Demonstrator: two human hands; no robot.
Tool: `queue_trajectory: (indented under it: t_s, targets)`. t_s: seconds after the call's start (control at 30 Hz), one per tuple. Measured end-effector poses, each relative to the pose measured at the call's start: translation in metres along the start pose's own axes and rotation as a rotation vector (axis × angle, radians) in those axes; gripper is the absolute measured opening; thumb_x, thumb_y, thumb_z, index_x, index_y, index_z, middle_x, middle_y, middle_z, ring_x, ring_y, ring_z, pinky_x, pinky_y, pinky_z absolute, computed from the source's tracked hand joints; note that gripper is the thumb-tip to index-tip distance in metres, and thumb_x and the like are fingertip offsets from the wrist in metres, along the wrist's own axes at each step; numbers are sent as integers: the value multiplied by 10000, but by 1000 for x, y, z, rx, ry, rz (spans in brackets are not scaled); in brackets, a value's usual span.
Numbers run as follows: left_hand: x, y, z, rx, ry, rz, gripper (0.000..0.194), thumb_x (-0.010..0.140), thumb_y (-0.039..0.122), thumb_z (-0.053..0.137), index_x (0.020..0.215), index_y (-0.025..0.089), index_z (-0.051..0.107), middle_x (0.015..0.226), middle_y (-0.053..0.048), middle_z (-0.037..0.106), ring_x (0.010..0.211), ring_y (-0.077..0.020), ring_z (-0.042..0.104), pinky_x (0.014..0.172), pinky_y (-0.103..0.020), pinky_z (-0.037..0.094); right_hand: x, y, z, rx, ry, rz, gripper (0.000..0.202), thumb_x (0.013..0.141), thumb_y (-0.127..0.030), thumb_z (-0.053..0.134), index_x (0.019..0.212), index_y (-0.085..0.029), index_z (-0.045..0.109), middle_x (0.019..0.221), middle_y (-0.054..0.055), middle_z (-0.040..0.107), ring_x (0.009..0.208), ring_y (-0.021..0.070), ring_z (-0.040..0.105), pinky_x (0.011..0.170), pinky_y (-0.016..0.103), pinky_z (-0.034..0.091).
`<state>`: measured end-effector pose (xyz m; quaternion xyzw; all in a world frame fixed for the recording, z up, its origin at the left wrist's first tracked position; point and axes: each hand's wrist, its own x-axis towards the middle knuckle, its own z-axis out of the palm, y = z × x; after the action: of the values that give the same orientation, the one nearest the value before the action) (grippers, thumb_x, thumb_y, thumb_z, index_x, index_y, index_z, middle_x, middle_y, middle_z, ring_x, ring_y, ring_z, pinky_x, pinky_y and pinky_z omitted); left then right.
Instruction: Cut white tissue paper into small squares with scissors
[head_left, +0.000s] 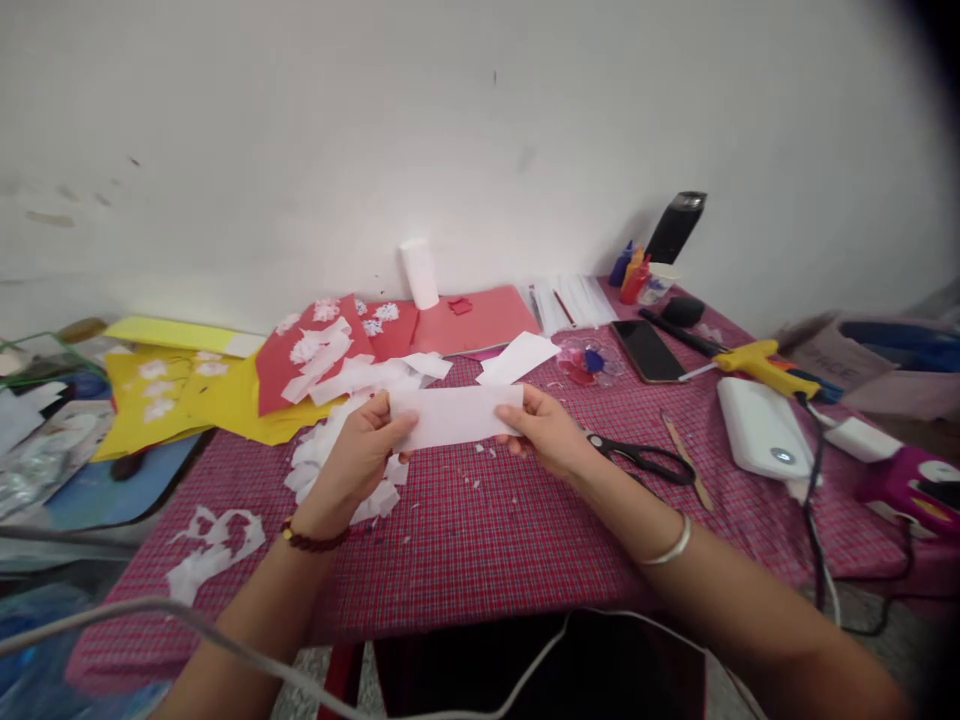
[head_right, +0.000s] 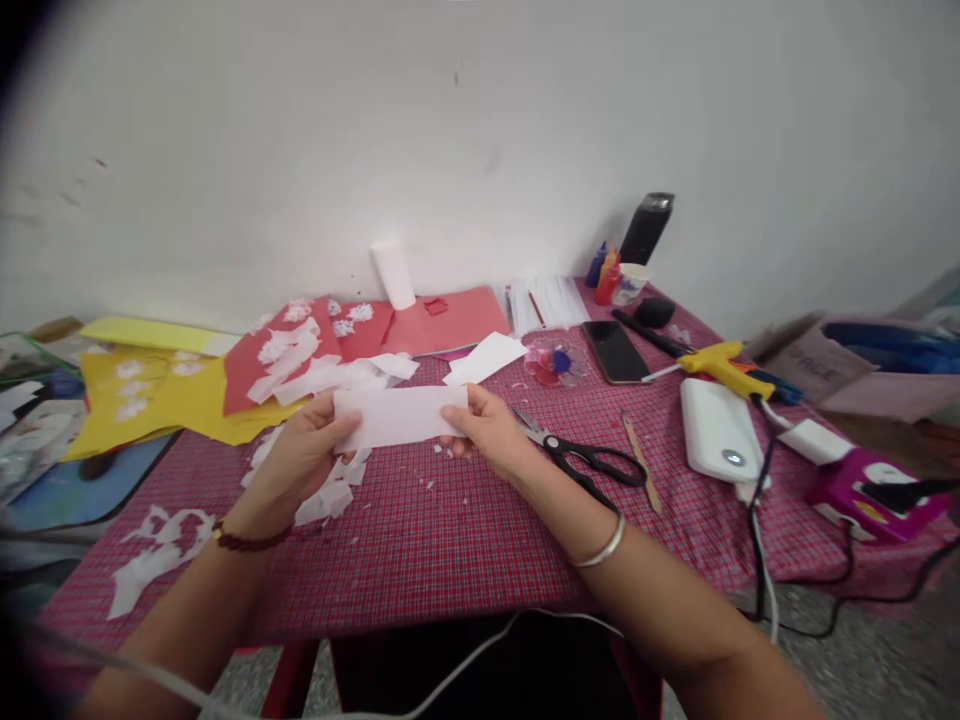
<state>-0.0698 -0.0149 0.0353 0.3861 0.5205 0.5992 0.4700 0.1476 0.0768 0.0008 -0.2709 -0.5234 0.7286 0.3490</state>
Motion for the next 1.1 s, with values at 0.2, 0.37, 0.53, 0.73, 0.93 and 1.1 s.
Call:
queue_trajectory:
  t_s: [0.2, 0.37, 0.53, 0.73, 0.93, 1.1]
  targets:
    - [-4, -2, -5, -103, 25, -70, 171, 642, 216, 829, 771, 155, 735, 685, -2, 661, 522, -75, 538, 429, -158, 449, -1, 2, -6, 10, -37, -16, 220, 798, -357, 715, 891, -192, 604, 616, -35, 661, 429, 62, 535, 399, 179, 373]
    - [-10, -2, -12, -124, 31, -93, 83, 636, 152, 794, 697, 186, 750, 640, 9, 642, 509, -70, 549, 458, -154, 466, -1, 1, -4, 65, -91, -23, 161, 811, -339, 688, 864, -200, 628, 606, -42, 660, 435, 61, 547, 418, 184, 381]
    - [-13, 0, -10, -140, 31, -68, 89, 613, 98, 750, 614, 185, 733, 698, 3, 658, 535, -65, 580, 486, -147, 473, -2, -1, 0, 92, -81, -5, 147, 786, -323, 700, 801, -206, 612, 596, -47, 653, 437, 61, 550, 428, 191, 394]
    - [-14, -2, -8, -200, 18, -128, 63, 657, 135, 708, 657, 192, 735, 499, 13, 577, 441, -91, 559, 428, -164, 447, -5, 0, -2, 120, -89, -23, 172, 780, -340, 718, 775, -213, 601, 610, -41, 663, 441, 66, 557, 441, 197, 426]
    - [-16, -4, -7, -214, 35, -126, 67, 682, 143, 684, 677, 200, 717, 485, 21, 570, 402, -96, 543, 390, -171, 417, -6, 2, -3, 137, -91, -25, 147, 784, -313, 712, 755, -207, 615, 604, -36, 670, 431, 64, 559, 440, 185, 435]
    - [-20, 0, -7, -246, 23, -87, 53, 653, 143, 676, 647, 186, 707, 524, 11, 588, 441, -107, 568, 421, -193, 444, -7, 2, -3, 157, -106, -4, 125, 774, -289, 708, 742, -207, 619, 600, -32, 679, 422, 70, 565, 428, 179, 430]
